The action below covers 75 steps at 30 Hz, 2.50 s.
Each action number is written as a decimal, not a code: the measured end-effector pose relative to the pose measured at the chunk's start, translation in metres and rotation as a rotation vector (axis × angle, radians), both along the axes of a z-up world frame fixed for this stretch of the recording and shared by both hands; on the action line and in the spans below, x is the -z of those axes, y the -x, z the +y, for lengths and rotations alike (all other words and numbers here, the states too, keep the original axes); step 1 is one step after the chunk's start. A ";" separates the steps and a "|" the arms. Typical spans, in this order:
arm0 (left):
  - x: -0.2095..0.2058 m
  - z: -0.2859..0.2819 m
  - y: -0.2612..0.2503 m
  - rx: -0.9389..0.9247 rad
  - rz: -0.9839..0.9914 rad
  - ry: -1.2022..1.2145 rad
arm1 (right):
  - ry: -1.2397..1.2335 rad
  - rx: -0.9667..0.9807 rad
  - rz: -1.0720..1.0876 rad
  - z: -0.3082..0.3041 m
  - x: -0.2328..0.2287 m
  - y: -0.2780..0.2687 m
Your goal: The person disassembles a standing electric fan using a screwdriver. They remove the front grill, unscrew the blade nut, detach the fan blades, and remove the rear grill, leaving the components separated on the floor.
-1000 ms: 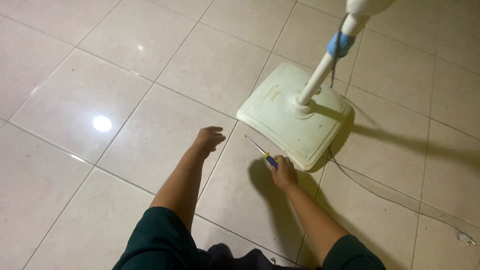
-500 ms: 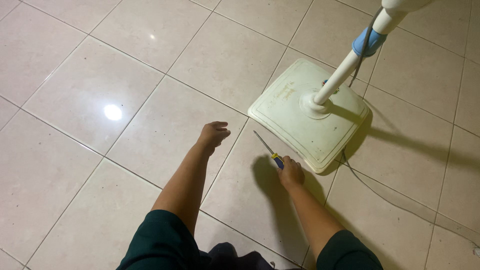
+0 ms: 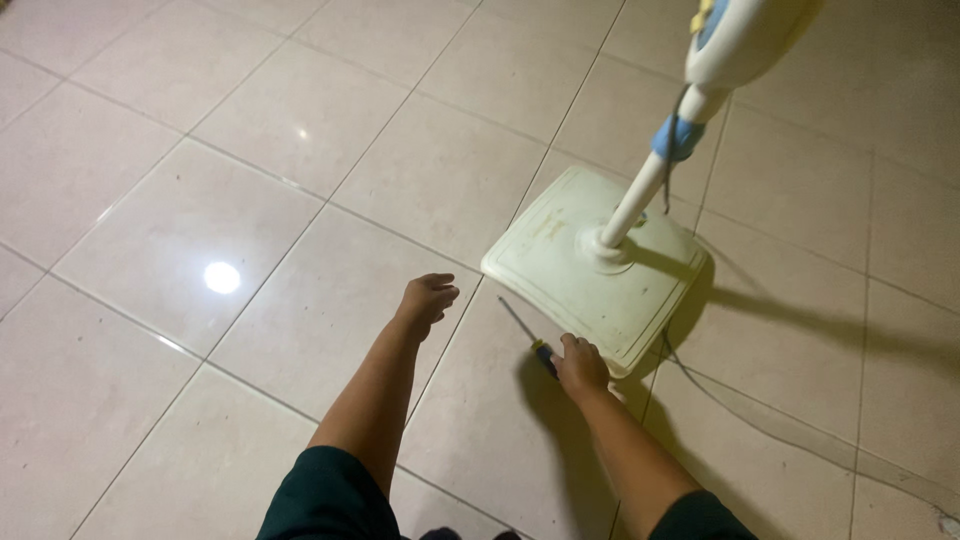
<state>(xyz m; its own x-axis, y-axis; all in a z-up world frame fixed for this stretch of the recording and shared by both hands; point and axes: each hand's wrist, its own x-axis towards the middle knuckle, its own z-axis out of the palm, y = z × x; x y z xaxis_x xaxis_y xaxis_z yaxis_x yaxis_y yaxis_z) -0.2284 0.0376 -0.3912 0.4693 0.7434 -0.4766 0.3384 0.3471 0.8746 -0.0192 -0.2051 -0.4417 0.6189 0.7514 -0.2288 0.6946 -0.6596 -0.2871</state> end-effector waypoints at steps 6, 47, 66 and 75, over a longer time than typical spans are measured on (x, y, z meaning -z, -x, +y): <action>-0.097 0.001 -0.044 -0.181 -0.296 0.077 | -0.518 -0.021 -0.019 0.012 -0.097 -0.043; -0.586 0.042 -0.012 -0.665 -0.649 0.465 | -1.591 0.404 0.231 -0.095 -0.841 -0.019; -0.551 0.033 -0.097 -0.579 -0.484 0.818 | -0.596 -0.210 -0.333 0.121 -1.018 0.032; -0.536 0.015 -0.125 -0.357 -0.637 1.047 | -0.426 -0.109 -0.348 0.127 -1.022 0.041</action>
